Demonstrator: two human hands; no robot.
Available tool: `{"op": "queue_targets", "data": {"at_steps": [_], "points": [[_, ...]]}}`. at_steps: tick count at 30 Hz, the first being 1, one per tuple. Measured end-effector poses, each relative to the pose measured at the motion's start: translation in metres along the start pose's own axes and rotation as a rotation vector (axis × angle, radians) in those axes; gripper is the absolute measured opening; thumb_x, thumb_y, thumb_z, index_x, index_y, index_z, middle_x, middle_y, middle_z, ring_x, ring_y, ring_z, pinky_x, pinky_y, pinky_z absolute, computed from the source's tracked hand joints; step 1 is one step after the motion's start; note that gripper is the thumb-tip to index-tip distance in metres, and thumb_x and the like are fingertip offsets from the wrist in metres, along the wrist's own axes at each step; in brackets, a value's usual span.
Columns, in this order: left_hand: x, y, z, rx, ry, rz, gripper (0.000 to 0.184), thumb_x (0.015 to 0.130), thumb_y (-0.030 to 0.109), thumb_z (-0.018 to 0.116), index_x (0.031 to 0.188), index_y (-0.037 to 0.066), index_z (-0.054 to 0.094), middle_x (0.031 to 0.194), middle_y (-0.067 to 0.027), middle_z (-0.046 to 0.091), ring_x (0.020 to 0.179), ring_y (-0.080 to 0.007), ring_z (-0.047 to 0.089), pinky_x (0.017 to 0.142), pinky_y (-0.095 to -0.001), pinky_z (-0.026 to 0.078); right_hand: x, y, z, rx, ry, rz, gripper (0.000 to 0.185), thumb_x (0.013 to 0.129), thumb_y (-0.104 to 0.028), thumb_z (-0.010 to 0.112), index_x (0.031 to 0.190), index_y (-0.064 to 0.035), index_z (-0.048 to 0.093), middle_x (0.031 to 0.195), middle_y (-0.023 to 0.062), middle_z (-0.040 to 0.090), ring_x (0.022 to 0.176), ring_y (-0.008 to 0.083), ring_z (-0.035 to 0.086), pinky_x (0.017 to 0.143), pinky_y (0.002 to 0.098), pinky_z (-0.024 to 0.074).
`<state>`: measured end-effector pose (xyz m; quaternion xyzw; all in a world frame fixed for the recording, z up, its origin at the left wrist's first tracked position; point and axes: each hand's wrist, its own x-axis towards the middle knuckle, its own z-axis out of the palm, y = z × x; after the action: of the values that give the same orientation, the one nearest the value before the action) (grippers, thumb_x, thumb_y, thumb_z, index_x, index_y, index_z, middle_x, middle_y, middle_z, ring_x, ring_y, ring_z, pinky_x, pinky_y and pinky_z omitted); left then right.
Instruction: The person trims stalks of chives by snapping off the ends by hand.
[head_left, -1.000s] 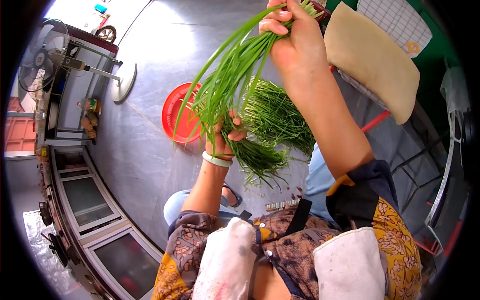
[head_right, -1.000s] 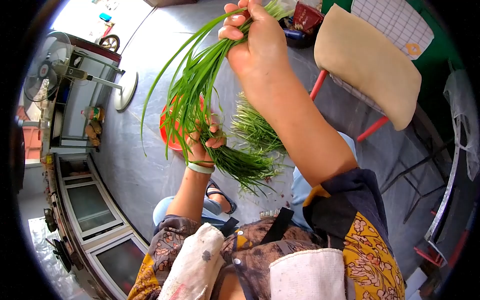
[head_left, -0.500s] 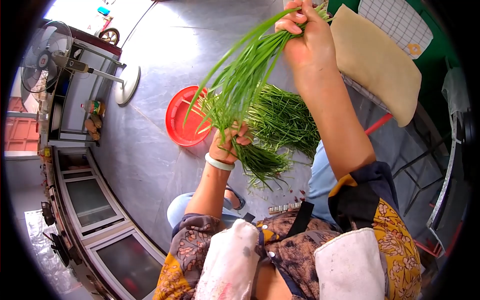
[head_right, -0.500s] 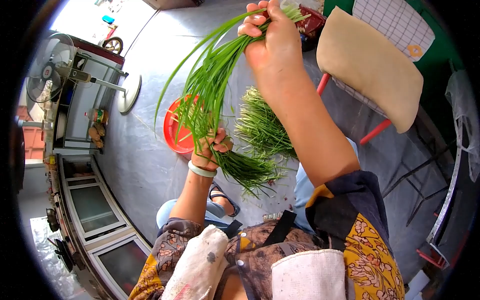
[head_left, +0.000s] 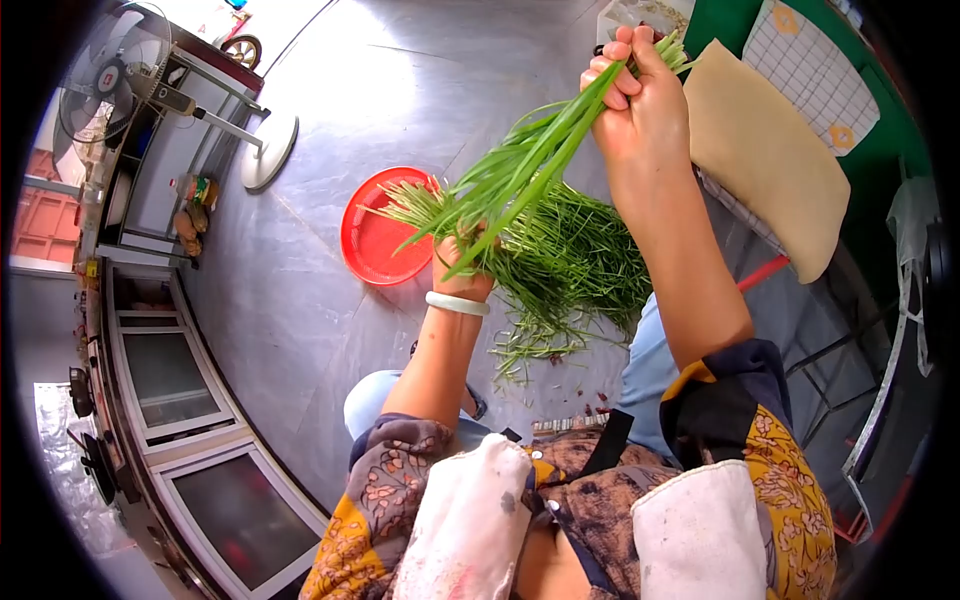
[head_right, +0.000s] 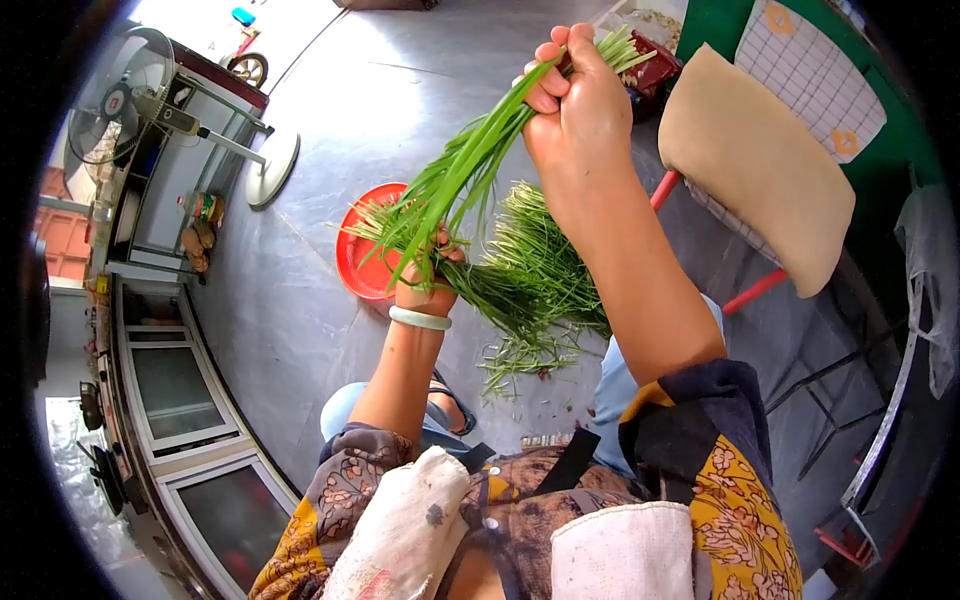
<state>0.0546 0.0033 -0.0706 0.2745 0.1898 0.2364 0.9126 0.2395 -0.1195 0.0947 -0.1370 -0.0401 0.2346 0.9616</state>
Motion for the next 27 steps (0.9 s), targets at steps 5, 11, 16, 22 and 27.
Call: {"op": "queue_targets", "data": {"at_steps": [5, 11, 16, 22, 27], "points": [[0.005, 0.002, -0.002, -0.020, 0.067, -0.020, 0.015, 0.089, 0.018, 0.063, 0.100, 0.010, 0.058, 0.078, -0.0012, 0.056, 0.063, -0.0128, 0.050, 0.058, -0.0260, 0.045, 0.006, -0.009, -0.010, -0.031, -0.073, 0.014, 0.018, 0.099, -0.020, 0.047, 0.092, -0.0042, 0.050, 0.069, 0.0039, 0.050, 0.050, 0.0083, 0.032, 0.047, 0.0228, 0.0288], [-0.034, -0.010, 0.035, 0.430, -0.107, -0.028, 0.007, 0.086, 0.004, 0.060, 0.092, 0.005, 0.059, 0.082, -0.0042, 0.059, 0.066, -0.0126, 0.052, 0.059, -0.0262, 0.043, 0.040, -0.055, -0.035, -0.032, -0.017, 0.031, 0.016, 0.099, -0.017, 0.047, 0.091, -0.0042, 0.052, 0.067, 0.0034, 0.050, 0.049, 0.0080, 0.032, 0.045, 0.0218, 0.0282], [-0.044, -0.015, 0.023, 0.535, -0.142, -0.029, 0.018, 0.082, -0.003, 0.059, 0.097, 0.005, 0.057, 0.084, -0.0047, 0.059, 0.069, -0.0128, 0.053, 0.060, -0.0259, 0.043, 0.038, -0.054, -0.043, -0.142, -0.013, 0.069, 0.015, 0.098, -0.017, 0.048, 0.093, -0.0031, 0.052, 0.068, 0.0039, 0.051, 0.050, 0.0080, 0.033, 0.046, 0.0220, 0.0288], [-0.018, 0.006, 0.004, 0.086, 0.181, -0.125, 0.006, 0.092, 0.011, 0.059, 0.094, 0.006, 0.055, 0.075, -0.0014, 0.052, 0.062, -0.0107, 0.045, 0.057, -0.0236, 0.041, 0.019, -0.053, -0.030, -0.154, -0.053, -0.052, 0.017, 0.099, -0.019, 0.046, 0.092, -0.0047, 0.050, 0.068, 0.0025, 0.049, 0.050, 0.0073, 0.032, 0.046, 0.0218, 0.0282], [-0.013, -0.002, -0.004, 0.302, 0.182, 0.027, 0.012, 0.090, 0.017, 0.063, 0.090, 0.006, 0.058, 0.070, -0.0004, 0.053, 0.059, -0.0111, 0.046, 0.055, -0.0255, 0.039, 0.032, -0.076, -0.041, -0.096, -0.075, -0.089, 0.016, 0.100, -0.018, 0.044, 0.091, -0.0056, 0.048, 0.069, 0.0033, 0.049, 0.050, 0.0077, 0.033, 0.046, 0.0216, 0.0284]]}}
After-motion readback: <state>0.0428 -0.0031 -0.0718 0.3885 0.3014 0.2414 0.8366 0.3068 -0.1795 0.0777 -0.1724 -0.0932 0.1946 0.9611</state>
